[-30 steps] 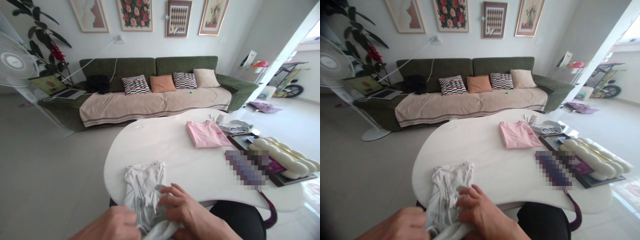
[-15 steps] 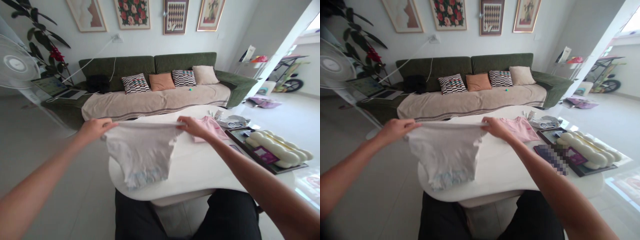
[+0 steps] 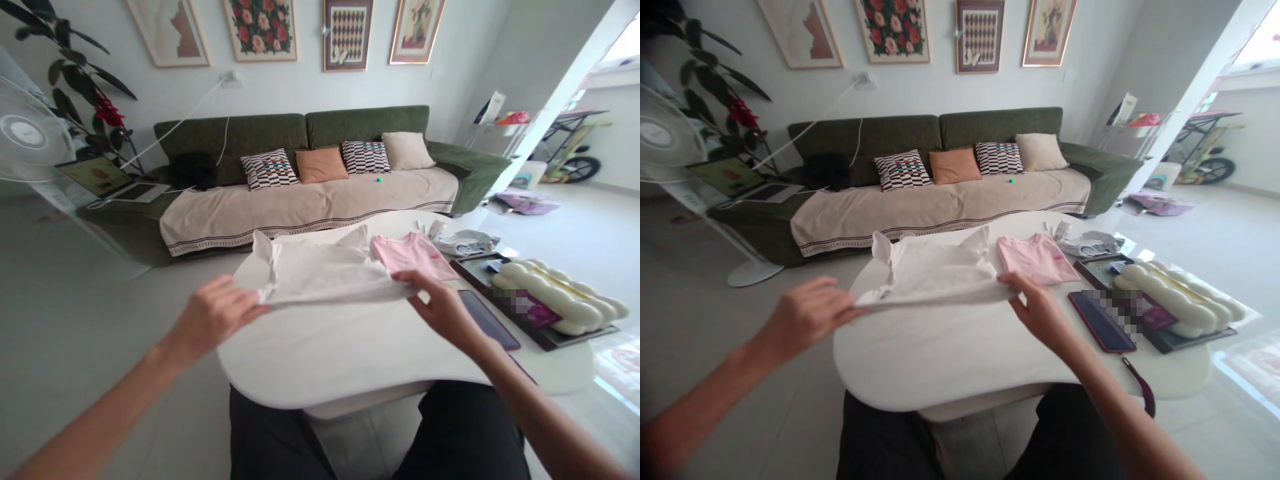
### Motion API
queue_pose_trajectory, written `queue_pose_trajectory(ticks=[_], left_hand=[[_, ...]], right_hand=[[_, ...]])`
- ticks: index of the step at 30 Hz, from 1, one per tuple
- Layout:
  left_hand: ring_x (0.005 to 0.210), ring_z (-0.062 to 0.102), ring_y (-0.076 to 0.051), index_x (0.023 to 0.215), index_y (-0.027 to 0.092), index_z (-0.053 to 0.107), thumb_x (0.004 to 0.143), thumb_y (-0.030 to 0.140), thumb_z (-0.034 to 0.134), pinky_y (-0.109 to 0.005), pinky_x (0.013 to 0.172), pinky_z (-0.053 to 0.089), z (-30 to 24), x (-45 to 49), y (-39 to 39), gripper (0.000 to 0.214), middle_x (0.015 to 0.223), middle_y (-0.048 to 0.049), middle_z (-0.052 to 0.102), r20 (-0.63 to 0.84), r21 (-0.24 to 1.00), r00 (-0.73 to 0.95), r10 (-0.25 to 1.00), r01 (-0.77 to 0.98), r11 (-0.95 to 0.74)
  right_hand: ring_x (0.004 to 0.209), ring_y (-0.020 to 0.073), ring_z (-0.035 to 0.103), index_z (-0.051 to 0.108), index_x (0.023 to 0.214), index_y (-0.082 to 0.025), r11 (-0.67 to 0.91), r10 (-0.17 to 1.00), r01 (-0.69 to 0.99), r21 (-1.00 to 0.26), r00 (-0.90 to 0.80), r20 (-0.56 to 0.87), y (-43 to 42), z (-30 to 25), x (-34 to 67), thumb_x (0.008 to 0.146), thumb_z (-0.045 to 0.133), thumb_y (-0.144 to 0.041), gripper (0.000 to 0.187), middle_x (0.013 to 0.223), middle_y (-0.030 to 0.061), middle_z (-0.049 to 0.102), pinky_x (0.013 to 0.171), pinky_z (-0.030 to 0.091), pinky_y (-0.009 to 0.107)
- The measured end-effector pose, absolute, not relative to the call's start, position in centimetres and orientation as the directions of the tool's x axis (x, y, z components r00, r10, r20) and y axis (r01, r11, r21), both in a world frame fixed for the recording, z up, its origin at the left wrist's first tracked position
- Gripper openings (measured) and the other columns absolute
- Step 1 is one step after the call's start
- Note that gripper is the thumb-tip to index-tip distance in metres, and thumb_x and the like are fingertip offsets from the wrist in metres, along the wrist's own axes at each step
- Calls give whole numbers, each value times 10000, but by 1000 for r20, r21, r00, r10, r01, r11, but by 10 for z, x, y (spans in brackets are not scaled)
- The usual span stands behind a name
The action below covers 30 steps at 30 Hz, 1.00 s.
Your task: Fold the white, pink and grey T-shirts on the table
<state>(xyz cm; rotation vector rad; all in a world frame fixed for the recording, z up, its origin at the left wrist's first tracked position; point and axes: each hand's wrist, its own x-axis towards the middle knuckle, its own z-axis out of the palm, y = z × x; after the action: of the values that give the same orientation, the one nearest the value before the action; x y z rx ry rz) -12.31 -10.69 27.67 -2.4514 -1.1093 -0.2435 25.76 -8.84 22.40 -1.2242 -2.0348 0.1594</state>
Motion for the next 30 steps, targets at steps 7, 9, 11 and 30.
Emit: queue_pose_trajectory(ticks=[7,9,11,30], left_hand=[[604,573,-133,692,195,607,852,391,459,-207,575,386,136,-94,-143,294,639,3,616,-249,222,615,748,788,-574],[706,587,-128,801,204,620,892,349,362,-206,646,409,125,-89,-117,310,764,-6,628,-138,322,559,817,806,-497],[898,570,-140,977,197,601,898,279,313,-230,797,411,115,-82,-79,310,967,-38,612,28,356,461,887,824,-440],[1175,416,-259,1144,212,575,854,426,386,-389,970,340,44,-108,-1,407,1236,-106,501,183,215,169,968,954,-207]], right_hand=[[983,169,563,593,929,-222,393,856,755,-525,-509,-91,-159,96,279,701,399,-88,329,1036,42,614,836,439,267],[964,169,564,592,941,-214,359,880,784,-506,-466,-97,-154,94,273,742,383,-108,308,1028,49,608,827,437,274],[898,160,582,589,953,-206,312,923,826,-470,-381,-58,-136,98,257,807,346,-149,290,993,51,612,792,446,270],[1192,285,406,568,1138,-250,174,985,943,-283,-171,36,-30,56,183,861,412,-318,326,1239,53,533,970,284,518]])
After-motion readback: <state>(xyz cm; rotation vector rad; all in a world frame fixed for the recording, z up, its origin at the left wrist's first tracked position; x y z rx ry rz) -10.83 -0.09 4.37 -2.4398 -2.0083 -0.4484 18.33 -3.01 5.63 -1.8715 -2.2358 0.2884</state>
